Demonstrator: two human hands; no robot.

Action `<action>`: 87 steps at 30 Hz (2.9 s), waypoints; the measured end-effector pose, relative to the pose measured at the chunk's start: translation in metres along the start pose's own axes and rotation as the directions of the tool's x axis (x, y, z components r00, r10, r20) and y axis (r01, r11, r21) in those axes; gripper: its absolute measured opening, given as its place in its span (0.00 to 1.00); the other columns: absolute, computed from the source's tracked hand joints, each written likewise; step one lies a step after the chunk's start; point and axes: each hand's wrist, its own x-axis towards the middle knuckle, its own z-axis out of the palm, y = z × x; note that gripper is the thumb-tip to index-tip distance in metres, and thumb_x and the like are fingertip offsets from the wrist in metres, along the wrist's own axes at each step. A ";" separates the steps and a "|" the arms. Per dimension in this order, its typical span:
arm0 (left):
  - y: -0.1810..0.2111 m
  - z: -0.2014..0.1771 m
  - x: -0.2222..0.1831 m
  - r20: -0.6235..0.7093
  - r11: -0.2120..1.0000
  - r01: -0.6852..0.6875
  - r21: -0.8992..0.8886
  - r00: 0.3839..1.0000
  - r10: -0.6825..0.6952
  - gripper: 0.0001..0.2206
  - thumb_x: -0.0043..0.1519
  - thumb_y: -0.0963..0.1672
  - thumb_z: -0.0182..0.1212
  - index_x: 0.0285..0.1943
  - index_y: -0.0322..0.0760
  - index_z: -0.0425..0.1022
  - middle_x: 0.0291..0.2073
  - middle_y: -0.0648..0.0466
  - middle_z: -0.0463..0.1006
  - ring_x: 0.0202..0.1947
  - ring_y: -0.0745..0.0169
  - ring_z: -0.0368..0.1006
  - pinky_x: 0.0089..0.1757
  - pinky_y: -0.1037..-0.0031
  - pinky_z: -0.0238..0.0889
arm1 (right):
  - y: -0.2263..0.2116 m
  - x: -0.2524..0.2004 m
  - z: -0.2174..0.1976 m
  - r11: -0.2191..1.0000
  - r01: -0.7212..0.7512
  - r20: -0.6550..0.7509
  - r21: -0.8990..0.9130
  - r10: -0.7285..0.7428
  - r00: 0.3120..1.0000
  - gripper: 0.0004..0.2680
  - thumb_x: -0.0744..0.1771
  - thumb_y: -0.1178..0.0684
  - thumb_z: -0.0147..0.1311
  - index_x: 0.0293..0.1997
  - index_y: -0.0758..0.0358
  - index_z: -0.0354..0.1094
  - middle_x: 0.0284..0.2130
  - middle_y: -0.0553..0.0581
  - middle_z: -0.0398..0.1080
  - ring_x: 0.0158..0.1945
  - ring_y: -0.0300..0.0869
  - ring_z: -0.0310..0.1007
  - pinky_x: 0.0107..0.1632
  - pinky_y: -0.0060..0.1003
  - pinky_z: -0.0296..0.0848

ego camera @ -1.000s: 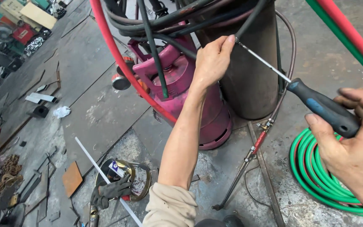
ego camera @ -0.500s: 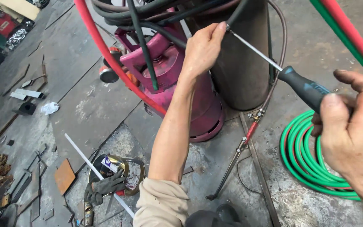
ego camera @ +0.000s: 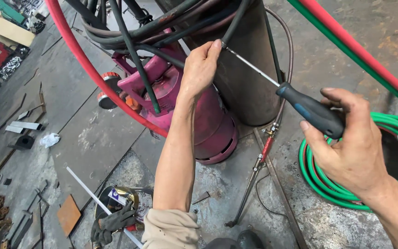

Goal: The person is using a screwdriver to tighten and secure metal hose clamps on gas lines connected to industrial cylinders.

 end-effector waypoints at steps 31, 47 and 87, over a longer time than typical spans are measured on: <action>-0.010 -0.007 0.000 0.132 0.898 0.070 -0.435 0.991 -0.013 0.14 0.67 0.44 0.55 0.57 0.33 0.75 0.34 0.62 0.75 0.33 0.75 0.65 0.36 0.80 0.60 | -0.001 -0.001 0.000 0.993 -0.115 0.037 0.000 0.115 0.993 0.22 0.67 0.56 0.59 0.67 0.69 0.53 0.42 0.67 0.71 0.37 0.50 0.75 0.41 0.41 0.72; -0.011 -0.003 0.001 0.061 0.927 -0.025 -0.375 0.997 0.052 0.09 0.65 0.44 0.61 0.48 0.31 0.76 0.31 0.61 0.72 0.33 0.75 0.63 0.38 0.79 0.62 | -0.003 -0.004 0.004 0.939 -0.310 0.119 0.148 0.294 0.948 0.22 0.67 0.57 0.57 0.66 0.73 0.49 0.32 0.61 0.72 0.34 0.46 0.75 0.41 0.40 0.72; 0.059 0.000 0.030 -0.313 0.917 -0.332 0.220 0.867 0.389 0.13 0.65 0.49 0.65 0.47 0.35 0.81 0.38 0.45 0.85 0.41 0.45 0.82 0.43 0.65 0.72 | 0.303 -0.425 0.041 0.388 -0.645 0.747 -0.658 0.437 -0.501 0.14 0.61 0.52 0.72 0.50 0.49 0.80 0.28 0.52 0.70 0.31 0.42 0.71 0.32 0.41 0.71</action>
